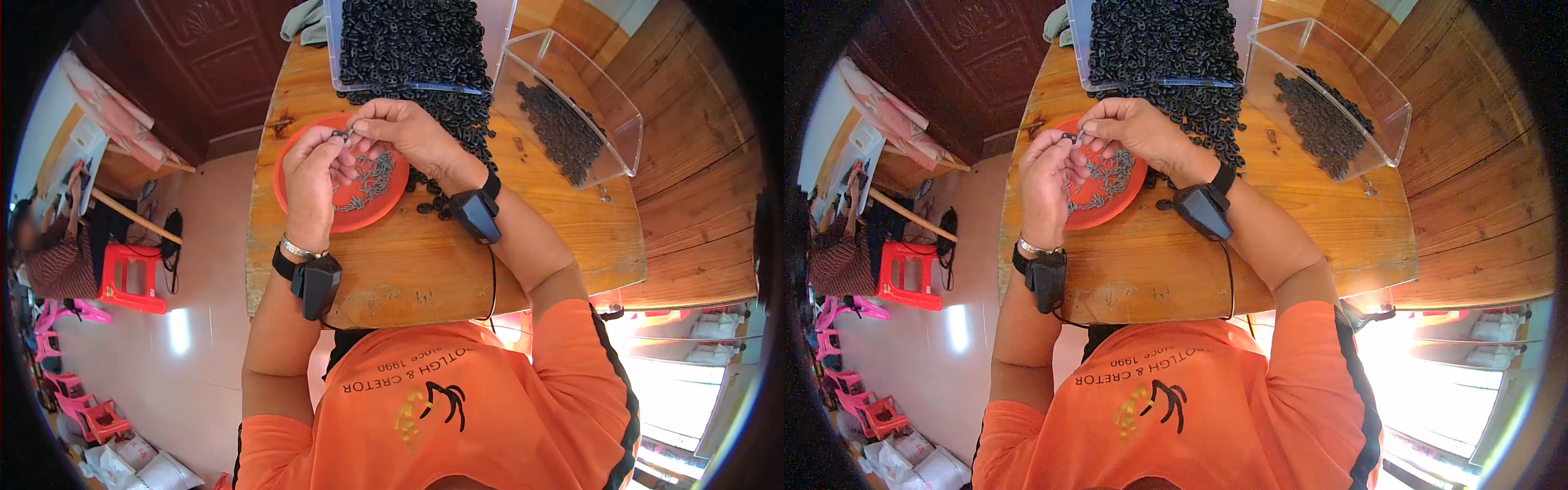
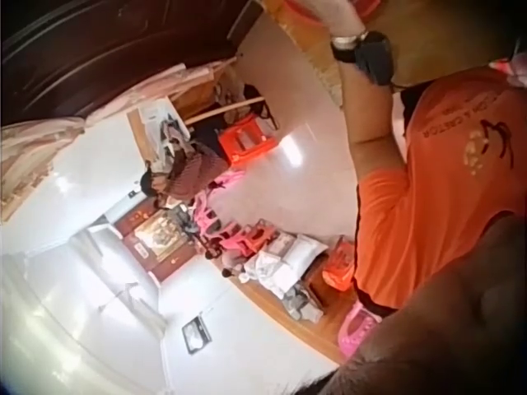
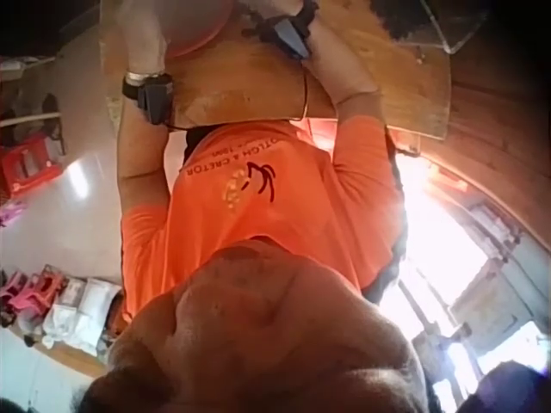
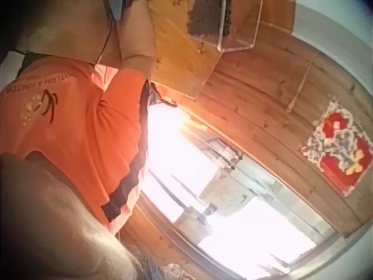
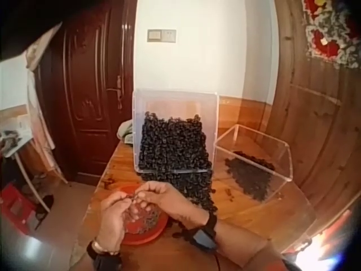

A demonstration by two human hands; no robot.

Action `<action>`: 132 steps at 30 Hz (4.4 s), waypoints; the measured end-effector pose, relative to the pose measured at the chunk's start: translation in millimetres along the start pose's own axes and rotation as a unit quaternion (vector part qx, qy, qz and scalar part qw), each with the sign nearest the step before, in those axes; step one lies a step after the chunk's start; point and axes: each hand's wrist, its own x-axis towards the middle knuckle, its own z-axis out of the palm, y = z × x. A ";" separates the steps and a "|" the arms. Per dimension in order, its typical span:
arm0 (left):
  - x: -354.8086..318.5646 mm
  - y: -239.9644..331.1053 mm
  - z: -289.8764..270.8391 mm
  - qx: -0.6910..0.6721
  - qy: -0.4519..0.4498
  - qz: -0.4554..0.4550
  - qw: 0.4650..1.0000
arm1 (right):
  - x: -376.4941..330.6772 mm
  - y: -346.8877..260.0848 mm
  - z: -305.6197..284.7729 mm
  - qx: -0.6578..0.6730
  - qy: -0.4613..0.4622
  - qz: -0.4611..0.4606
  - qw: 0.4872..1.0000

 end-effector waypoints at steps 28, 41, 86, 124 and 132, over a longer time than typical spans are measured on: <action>12.7 -8.4 -19.8 -0.073 -0.054 -0.042 0.995 | 2.3 7.7 2.6 -0.154 -0.035 -0.059 0.986; 14.1 -4.8 -20.3 -0.116 -0.054 -0.054 0.990 | 3.1 7.7 3.5 -0.144 -0.014 -0.064 0.987; 13.8 -9.1 -18.9 -0.068 -0.045 -0.027 0.996 | -1.5 10.2 14.1 -0.274 0.025 -0.115 0.955; 20.2 -9.2 -33.0 -0.179 -0.075 -0.129 0.973 | -7.4 0.5 20.7 -0.484 0.084 -0.268 0.829; 18.5 -6.0 -25.9 -0.230 -0.014 -0.147 0.962 | -4.6 6.1 16.0 -0.318 0.048 -0.180 0.930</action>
